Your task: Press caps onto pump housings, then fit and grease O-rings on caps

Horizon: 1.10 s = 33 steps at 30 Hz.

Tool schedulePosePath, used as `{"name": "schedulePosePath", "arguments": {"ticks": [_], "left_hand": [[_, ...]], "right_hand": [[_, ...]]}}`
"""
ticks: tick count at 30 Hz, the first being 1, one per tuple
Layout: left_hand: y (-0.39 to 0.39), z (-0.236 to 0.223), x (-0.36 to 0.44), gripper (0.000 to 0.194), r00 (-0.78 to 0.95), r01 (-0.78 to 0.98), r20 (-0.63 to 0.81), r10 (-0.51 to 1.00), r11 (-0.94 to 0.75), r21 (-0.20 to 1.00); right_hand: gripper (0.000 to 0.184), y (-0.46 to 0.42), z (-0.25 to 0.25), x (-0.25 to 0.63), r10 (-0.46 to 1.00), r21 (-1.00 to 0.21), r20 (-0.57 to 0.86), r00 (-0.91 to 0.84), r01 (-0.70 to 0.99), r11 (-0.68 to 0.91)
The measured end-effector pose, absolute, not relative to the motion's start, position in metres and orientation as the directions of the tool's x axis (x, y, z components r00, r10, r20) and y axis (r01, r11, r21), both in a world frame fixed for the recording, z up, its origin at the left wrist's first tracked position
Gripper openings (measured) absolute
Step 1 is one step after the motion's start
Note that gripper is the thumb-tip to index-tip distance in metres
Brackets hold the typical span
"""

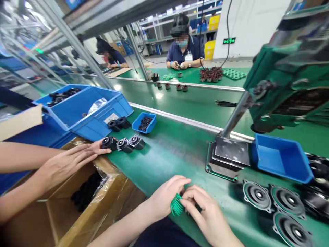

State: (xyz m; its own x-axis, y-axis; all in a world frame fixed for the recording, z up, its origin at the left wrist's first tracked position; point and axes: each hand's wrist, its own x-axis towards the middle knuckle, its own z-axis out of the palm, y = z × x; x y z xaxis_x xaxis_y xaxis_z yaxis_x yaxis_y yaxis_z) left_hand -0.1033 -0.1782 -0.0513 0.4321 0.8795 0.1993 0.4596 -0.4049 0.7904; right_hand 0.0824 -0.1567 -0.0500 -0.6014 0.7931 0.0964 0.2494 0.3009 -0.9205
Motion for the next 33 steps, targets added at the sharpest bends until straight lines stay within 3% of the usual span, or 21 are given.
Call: {"name": "schedulePosePath", "arguments": {"ticks": [5,7,10,13,16,22,24,27,29,31,33], "left_hand": [[-0.179,-0.053,-0.129,0.052,0.581,0.480,0.082,0.810,-0.422,0.769],[-0.180,-0.057,-0.135,0.057,0.603,0.442,0.108,0.790,-0.444,0.780],[-0.179,-0.062,-0.142,0.056,0.528,0.311,0.244,0.813,-0.453,0.836],[-0.172,-0.059,-0.157,0.040,0.185,0.211,0.384,0.905,-0.418,0.883],[-0.159,-0.051,-0.179,0.032,-0.113,0.169,0.408,0.906,-0.387,0.906],[-0.142,-0.051,-0.192,0.027,0.078,0.518,0.429,0.900,-0.405,0.754],[-0.133,-0.053,-0.194,0.034,-0.015,0.659,0.459,0.889,-0.336,0.672],[-0.111,-0.051,-0.208,0.059,-0.286,0.859,0.434,0.855,0.028,0.511],[-0.097,-0.047,-0.219,0.061,-0.356,0.886,0.363,0.861,0.186,0.426],[-0.090,-0.044,-0.224,0.050,-0.325,0.898,0.302,0.896,0.193,0.395],[-0.094,-0.042,-0.220,0.048,-0.229,0.902,0.278,0.933,0.097,0.420]], "right_hand": [[0.046,-0.150,-0.053,0.079,0.754,-0.956,-0.285,-0.592,0.232,-0.179],[0.052,-0.151,-0.052,0.075,0.745,-0.935,-0.352,-0.566,0.185,-0.301],[0.053,-0.151,-0.053,0.069,0.773,-0.928,-0.359,-0.523,0.110,-0.356],[0.049,-0.147,-0.059,0.068,0.805,-0.931,-0.336,-0.489,0.043,-0.363],[0.047,-0.143,-0.072,0.072,0.838,-0.949,-0.297,-0.457,0.040,-0.314],[0.041,-0.142,-0.100,0.079,0.894,-0.988,-0.152,-0.422,0.092,-0.124],[0.039,-0.145,-0.100,0.078,0.919,-0.988,-0.153,-0.364,0.086,-0.130],[0.037,-0.147,-0.094,0.076,0.938,-0.980,-0.198,-0.285,0.092,-0.178],[0.038,-0.146,-0.088,0.077,0.941,-0.982,-0.182,-0.286,0.100,-0.160],[0.039,-0.143,-0.081,0.081,0.945,-0.990,-0.120,-0.304,0.106,-0.092],[0.036,-0.141,-0.073,0.087,0.950,-0.993,-0.042,-0.309,0.116,-0.006]]}}
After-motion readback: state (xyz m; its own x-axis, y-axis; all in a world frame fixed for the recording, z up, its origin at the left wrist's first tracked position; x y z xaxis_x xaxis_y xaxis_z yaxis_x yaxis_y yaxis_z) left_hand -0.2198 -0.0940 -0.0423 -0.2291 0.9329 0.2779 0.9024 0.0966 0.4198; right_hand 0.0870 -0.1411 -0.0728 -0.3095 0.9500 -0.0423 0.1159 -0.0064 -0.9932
